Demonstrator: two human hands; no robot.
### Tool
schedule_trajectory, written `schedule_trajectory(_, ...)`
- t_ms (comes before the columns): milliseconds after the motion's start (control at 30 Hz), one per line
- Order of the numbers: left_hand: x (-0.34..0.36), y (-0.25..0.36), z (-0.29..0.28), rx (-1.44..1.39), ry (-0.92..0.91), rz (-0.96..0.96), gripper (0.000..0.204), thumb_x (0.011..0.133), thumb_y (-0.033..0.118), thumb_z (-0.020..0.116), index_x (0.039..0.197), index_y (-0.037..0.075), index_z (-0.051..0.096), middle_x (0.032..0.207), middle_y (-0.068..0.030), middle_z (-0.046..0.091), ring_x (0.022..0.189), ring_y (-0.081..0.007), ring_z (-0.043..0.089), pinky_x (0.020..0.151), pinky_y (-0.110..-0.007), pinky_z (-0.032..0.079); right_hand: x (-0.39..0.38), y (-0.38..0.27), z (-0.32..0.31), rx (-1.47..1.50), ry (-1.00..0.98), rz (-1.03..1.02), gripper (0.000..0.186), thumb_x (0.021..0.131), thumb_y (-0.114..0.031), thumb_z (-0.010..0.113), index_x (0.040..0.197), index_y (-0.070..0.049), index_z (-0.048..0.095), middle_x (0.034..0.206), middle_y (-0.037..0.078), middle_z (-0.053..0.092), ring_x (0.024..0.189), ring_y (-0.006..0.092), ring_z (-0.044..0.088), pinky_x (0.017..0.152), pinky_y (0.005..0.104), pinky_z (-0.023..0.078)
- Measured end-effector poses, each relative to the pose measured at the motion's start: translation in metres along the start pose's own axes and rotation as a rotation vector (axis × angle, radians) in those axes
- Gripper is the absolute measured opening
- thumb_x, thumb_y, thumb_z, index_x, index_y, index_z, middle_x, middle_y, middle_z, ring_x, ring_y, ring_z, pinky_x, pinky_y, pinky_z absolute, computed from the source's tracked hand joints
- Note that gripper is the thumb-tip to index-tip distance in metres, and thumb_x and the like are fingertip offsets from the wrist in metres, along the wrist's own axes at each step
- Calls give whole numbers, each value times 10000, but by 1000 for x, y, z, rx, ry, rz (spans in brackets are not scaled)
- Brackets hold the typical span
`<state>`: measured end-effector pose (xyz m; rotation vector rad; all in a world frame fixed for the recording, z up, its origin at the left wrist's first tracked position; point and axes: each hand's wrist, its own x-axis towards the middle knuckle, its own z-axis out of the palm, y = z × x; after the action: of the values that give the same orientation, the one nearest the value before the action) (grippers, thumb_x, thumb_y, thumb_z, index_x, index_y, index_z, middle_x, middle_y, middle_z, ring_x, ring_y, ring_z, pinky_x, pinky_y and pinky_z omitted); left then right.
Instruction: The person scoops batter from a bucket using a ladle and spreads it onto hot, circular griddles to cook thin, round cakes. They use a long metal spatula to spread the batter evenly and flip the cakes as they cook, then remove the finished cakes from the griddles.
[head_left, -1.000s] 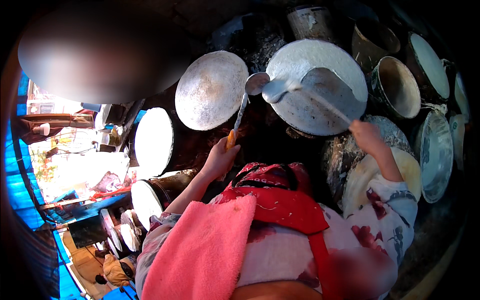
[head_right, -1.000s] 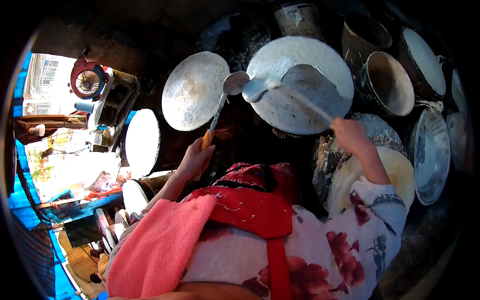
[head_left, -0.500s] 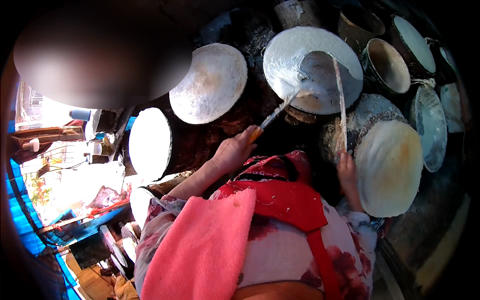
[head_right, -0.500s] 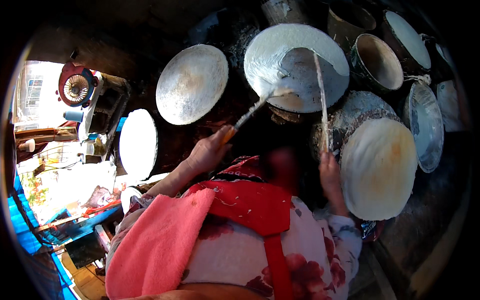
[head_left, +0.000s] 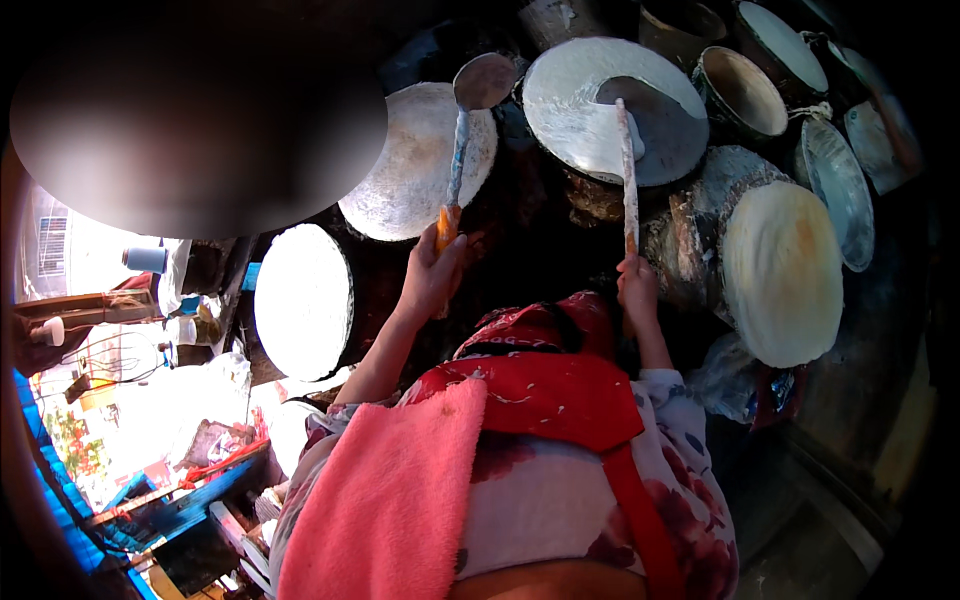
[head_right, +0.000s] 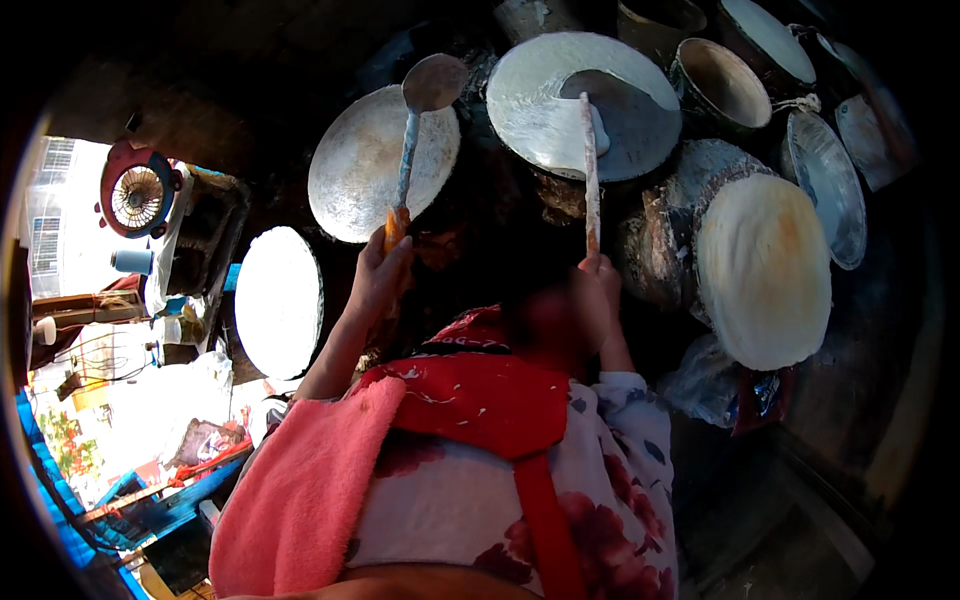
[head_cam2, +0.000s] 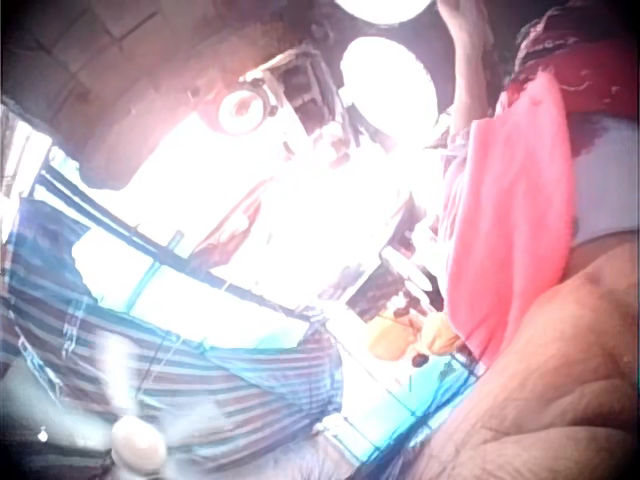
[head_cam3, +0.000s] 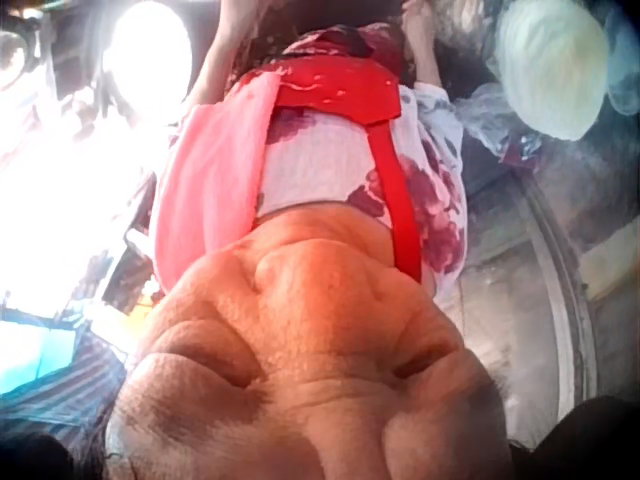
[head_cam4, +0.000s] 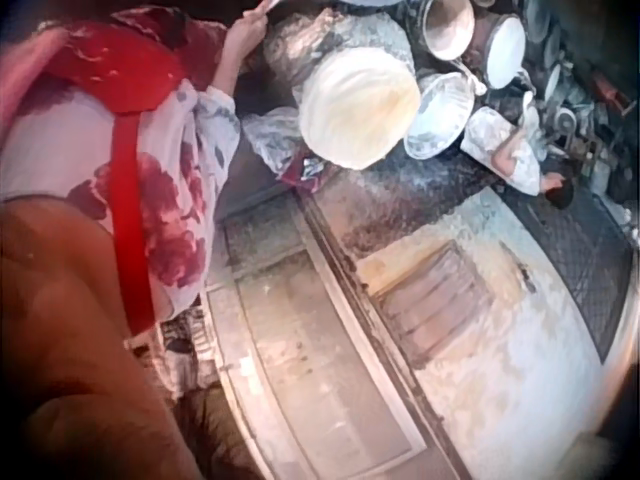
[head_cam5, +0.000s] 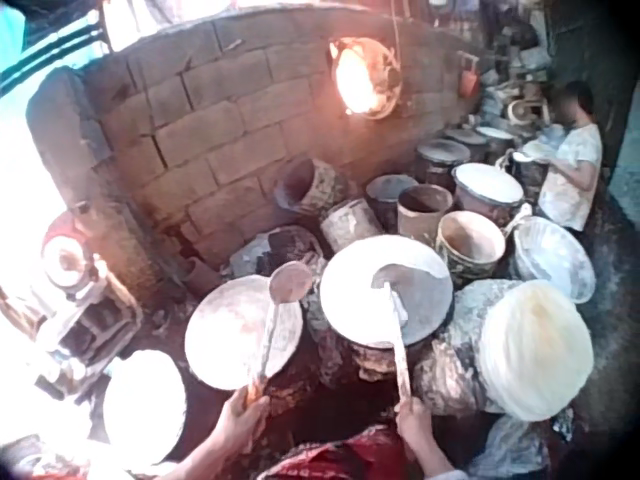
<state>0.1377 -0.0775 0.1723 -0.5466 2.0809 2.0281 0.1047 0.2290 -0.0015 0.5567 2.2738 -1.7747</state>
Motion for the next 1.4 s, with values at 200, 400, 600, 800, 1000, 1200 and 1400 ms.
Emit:
schedule_trajectory(200,-2,4,4,36,-35,33,308,954,186,487,1185,-6,416,595,5,474,397,-73,388,438,-203,407,-24,-39,34,-366,-5,-232,379,966,-341,369,834,-53,576,735,157,630,757,360,623,648,447,462)
schedule_trajectory(400,0,0,12,48,-33,2,241,961,219,474,1097,22,455,584,7,447,398,-73,387,386,-211,356,-2,14,-2,-264,114,-109,325,952,-317,404,784,-96,572,562,72,553,476,215,548,450,365,420)
schedule_trajectory(600,6,1,23,45,-81,-16,256,977,246,441,1123,38,469,620,2,462,432,-75,414,401,-205,332,5,16,-52,-428,98,-156,444,954,-392,381,746,-55,582,693,138,622,670,324,610,639,432,459)
schedule_trajectory(800,7,-2,31,111,-91,16,288,977,250,442,1168,34,459,613,4,461,440,-81,420,403,-211,340,-21,-4,-38,-746,-20,-274,351,941,-328,437,764,-62,581,694,175,625,701,336,629,650,475,465)
schedule_trajectory(1000,23,5,49,101,-93,-54,243,951,252,499,1103,64,476,640,7,499,427,-58,410,402,-199,351,24,-5,-96,-513,126,-58,484,947,-455,363,814,-62,613,701,141,631,714,317,627,694,448,474)
schedule_trajectory(1200,23,3,53,61,-96,-19,271,952,245,499,1151,63,485,610,23,473,429,-51,395,411,-191,337,35,9,-113,-661,91,-238,512,962,-444,307,944,-52,637,797,245,630,747,445,601,698,527,465)
schedule_trajectory(1400,37,12,71,159,-102,-52,291,963,242,474,1181,50,479,609,21,470,422,-56,401,398,-194,335,45,-28,-116,-789,69,-259,473,958,-416,334,911,-53,634,846,230,641,807,426,606,717,531,464)
